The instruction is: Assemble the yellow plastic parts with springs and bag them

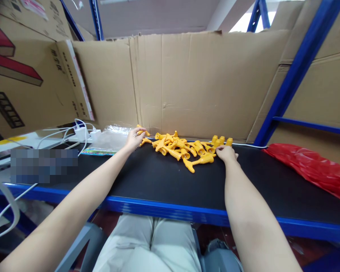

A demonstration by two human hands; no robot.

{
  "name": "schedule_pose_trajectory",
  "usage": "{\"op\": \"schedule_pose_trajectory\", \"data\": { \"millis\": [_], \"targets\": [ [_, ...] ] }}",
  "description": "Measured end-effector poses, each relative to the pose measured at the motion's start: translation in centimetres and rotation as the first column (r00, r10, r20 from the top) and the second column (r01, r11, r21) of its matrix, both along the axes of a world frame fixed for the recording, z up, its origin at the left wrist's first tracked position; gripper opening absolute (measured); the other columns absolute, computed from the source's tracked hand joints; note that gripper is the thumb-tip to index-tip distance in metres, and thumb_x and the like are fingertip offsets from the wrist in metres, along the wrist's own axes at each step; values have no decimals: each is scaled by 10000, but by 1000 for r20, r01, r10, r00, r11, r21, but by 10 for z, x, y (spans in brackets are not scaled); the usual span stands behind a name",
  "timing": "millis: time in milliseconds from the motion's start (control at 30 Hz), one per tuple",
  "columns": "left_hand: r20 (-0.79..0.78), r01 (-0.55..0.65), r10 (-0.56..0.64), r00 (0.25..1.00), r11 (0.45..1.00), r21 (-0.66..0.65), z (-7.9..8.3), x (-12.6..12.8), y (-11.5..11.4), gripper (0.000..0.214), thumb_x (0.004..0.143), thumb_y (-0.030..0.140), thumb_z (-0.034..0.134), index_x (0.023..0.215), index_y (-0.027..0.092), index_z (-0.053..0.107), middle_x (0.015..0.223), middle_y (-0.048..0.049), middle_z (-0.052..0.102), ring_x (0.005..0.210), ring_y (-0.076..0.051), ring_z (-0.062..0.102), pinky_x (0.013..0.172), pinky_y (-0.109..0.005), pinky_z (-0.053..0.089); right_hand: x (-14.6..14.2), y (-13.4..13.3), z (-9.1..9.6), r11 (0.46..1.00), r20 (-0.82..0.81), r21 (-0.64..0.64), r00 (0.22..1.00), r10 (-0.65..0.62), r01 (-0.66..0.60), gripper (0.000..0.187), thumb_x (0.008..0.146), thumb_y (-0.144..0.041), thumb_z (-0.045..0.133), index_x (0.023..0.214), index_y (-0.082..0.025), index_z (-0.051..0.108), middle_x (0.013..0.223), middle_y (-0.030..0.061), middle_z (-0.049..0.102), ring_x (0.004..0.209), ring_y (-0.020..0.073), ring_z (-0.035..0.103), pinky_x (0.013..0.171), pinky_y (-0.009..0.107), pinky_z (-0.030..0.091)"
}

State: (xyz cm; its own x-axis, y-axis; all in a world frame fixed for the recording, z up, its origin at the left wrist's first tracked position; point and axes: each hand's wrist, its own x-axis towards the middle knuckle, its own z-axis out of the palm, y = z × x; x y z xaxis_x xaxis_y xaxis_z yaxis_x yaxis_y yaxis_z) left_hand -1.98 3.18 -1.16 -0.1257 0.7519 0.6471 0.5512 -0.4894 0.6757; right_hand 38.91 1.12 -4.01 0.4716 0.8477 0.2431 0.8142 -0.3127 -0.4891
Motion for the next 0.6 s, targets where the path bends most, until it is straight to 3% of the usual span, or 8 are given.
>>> {"op": "schedule_pose_trajectory", "data": {
  "millis": [100, 200, 367, 500, 600],
  "targets": [
    [-63, 11, -12, 998, 1000, -22, -4, -7, 2, 322, 748, 214, 579, 1059, 138, 617, 875, -61, 653, 787, -166, 616, 781, -315, 505, 0, 2, 0, 998, 18, -54, 999, 29, -28, 280, 782, -263, 545, 996, -166, 698, 1152, 155, 602, 1110, 314, 508, 883, 417, 362],
    [-98, 6, -17, 995, 994, -111, -11, -14, 4, 462, 724, 167, 594, 1182, 128, 545, 923, -79, 629, 794, -166, 601, 789, -323, 501, 2, 5, -2, 994, 35, -106, 999, 37, -33, 337, 810, -292, 504, 1096, -214, 665, 1217, 102, 577, 1151, 297, 492, 934, 421, 358],
    [11, 81, -81, 997, 972, -218, -19, -22, 13, 581, 693, 44, 488, 1262, 159, 481, 1047, -95, 606, 858, -173, 601, 800, -325, 508, 5, 9, -6, 989, 51, -141, 997, 53, -45, 372, 813, -308, 486, 1152, -257, 629, 1222, 77, 578, 1154, 276, 505, 947, 432, 388],
    [36, 38, -32, 999, 987, -155, -22, -22, 22, 460, 744, 74, 438, 1178, 191, 537, 1179, -96, 554, 1090, -214, 528, 942, -380, 447, 6, 10, -7, 989, 59, -137, 997, 56, -47, 376, 809, -306, 487, 1153, -250, 629, 1222, 86, 582, 1161, 280, 501, 968, 455, 372],
    [-21, -10, 8, 1000, 995, -100, -25, -21, 26, 443, 759, 104, 475, 1195, 171, 517, 1217, -125, 502, 1061, -224, 539, 936, -393, 451, 7, 11, -7, 986, 57, -159, 997, 56, -46, 392, 828, -327, 459, 1174, -236, 620, 1267, 74, 555, 1192, 271, 479, 998, 436, 344]
  ]
}}
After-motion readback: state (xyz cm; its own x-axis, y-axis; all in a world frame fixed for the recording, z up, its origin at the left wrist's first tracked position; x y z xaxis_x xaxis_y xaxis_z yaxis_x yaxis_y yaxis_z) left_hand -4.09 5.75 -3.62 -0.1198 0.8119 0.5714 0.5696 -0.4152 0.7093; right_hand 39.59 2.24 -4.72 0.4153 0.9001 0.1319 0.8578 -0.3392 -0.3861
